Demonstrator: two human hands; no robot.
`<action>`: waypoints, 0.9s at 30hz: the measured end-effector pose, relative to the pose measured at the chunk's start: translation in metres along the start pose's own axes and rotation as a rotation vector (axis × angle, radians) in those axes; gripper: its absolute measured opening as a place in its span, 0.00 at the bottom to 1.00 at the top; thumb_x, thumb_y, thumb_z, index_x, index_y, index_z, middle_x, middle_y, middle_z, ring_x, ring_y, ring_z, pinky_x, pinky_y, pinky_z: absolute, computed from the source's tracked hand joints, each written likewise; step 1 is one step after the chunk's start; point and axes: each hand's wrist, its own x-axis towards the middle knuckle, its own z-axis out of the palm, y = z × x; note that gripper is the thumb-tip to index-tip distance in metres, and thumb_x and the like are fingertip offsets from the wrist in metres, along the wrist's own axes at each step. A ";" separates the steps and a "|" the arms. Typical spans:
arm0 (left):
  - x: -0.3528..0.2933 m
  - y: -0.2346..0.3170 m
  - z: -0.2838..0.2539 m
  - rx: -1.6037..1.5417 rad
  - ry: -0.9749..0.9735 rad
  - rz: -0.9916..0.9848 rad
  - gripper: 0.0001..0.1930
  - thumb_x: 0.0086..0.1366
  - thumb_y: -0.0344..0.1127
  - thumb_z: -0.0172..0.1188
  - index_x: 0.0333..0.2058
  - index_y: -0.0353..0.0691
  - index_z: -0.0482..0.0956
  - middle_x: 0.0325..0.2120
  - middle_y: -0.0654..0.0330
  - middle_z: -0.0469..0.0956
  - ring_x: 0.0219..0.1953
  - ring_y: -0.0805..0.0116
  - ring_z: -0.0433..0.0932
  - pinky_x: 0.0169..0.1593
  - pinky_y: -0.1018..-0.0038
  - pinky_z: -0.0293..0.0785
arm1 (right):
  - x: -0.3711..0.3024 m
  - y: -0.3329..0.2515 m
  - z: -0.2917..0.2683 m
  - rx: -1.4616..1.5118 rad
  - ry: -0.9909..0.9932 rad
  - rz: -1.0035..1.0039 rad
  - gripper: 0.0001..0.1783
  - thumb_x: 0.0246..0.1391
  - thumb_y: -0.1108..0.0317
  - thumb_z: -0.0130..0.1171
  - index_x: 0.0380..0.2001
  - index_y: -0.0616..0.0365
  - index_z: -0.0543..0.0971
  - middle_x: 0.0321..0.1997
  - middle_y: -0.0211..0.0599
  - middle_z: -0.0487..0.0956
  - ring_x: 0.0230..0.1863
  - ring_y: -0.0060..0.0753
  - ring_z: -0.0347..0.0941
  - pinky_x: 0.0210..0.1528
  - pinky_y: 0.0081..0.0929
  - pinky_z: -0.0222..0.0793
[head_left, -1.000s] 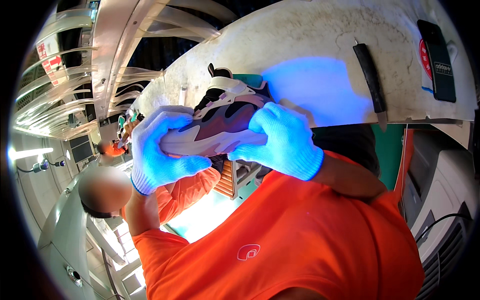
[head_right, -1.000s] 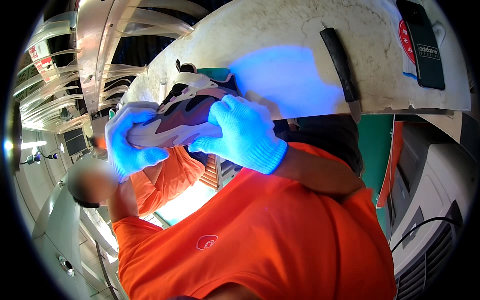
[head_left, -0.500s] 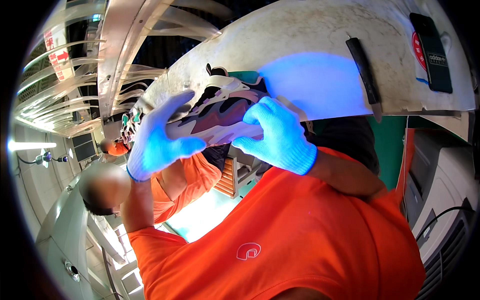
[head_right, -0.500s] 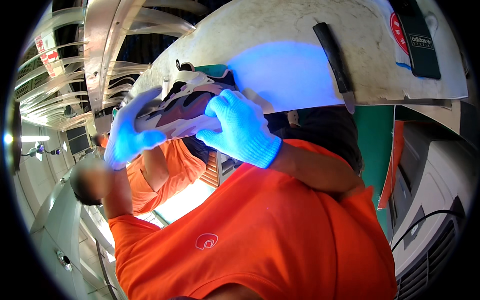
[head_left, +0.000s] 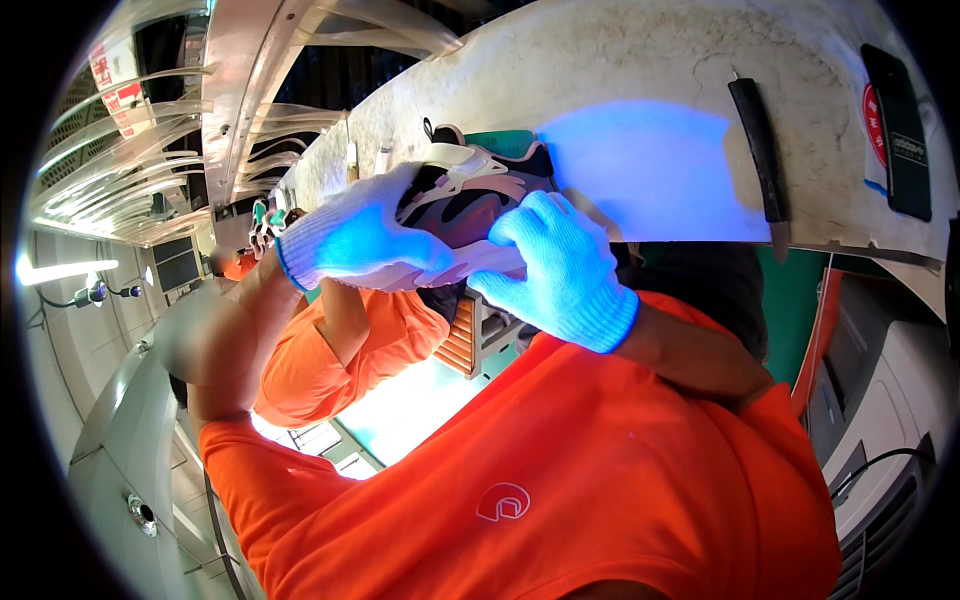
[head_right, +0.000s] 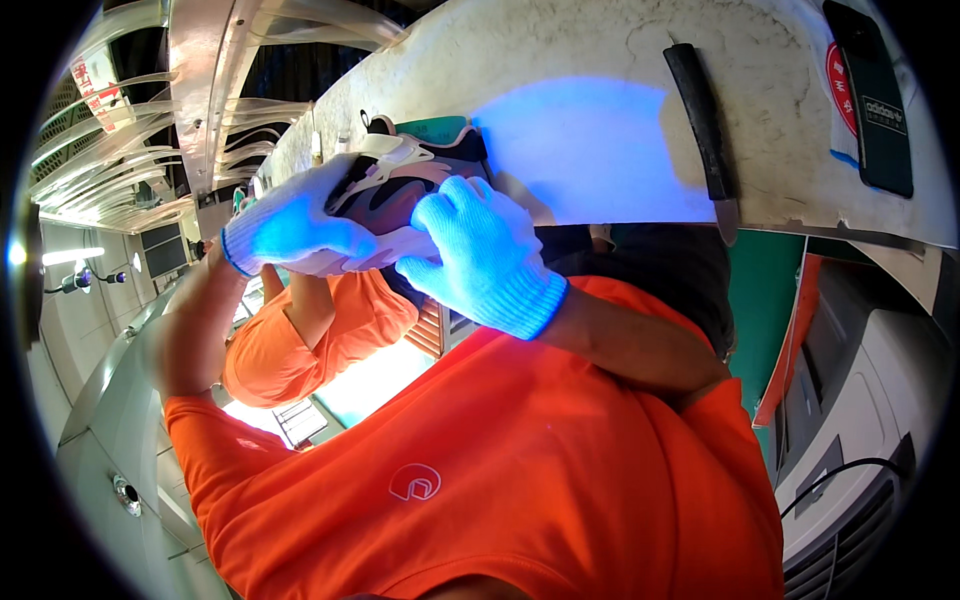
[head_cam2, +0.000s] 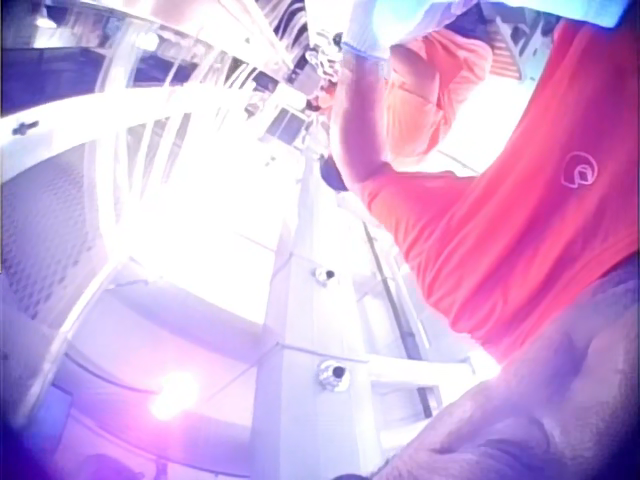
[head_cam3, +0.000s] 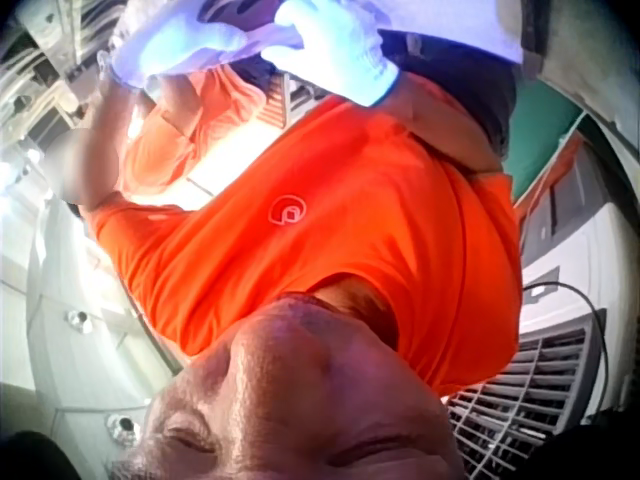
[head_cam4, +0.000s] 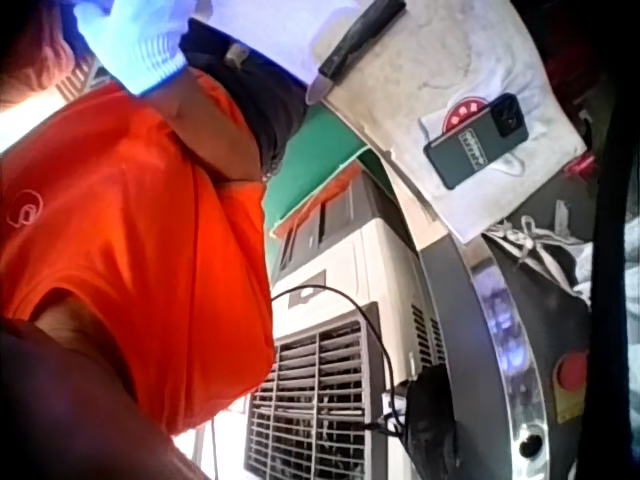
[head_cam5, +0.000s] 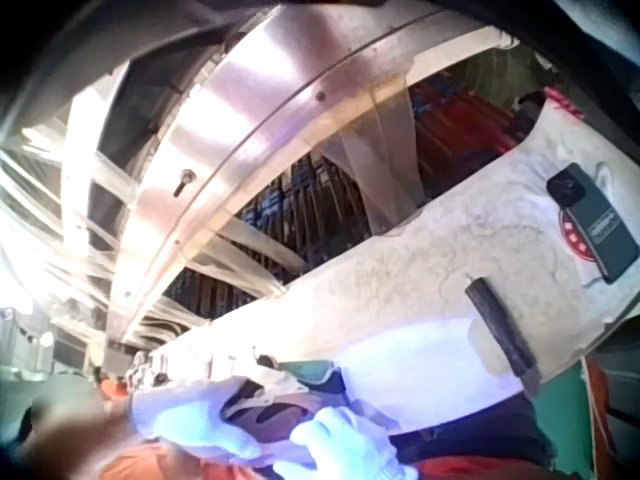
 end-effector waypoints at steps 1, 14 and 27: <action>0.002 0.000 0.000 0.018 0.011 -0.015 0.52 0.51 0.52 0.84 0.69 0.29 0.73 0.54 0.42 0.86 0.55 0.56 0.84 0.62 0.62 0.79 | 0.000 0.001 0.000 0.000 0.002 -0.001 0.25 0.40 0.63 0.85 0.35 0.53 0.76 0.39 0.40 0.74 0.40 0.49 0.78 0.37 0.46 0.77; 0.005 -0.004 0.015 -0.014 0.072 -0.022 0.48 0.48 0.54 0.83 0.62 0.28 0.77 0.47 0.45 0.87 0.47 0.58 0.84 0.55 0.63 0.81 | 0.001 0.002 0.001 0.011 -0.019 -0.009 0.27 0.42 0.61 0.89 0.41 0.52 0.81 0.40 0.39 0.76 0.41 0.47 0.78 0.38 0.45 0.75; 0.011 0.002 -0.001 0.111 0.008 0.037 0.47 0.51 0.56 0.81 0.61 0.27 0.77 0.48 0.33 0.88 0.50 0.39 0.90 0.54 0.54 0.84 | 0.005 0.012 0.005 -0.034 -0.085 -0.151 0.24 0.45 0.58 0.87 0.39 0.50 0.82 0.39 0.35 0.76 0.40 0.45 0.77 0.37 0.44 0.74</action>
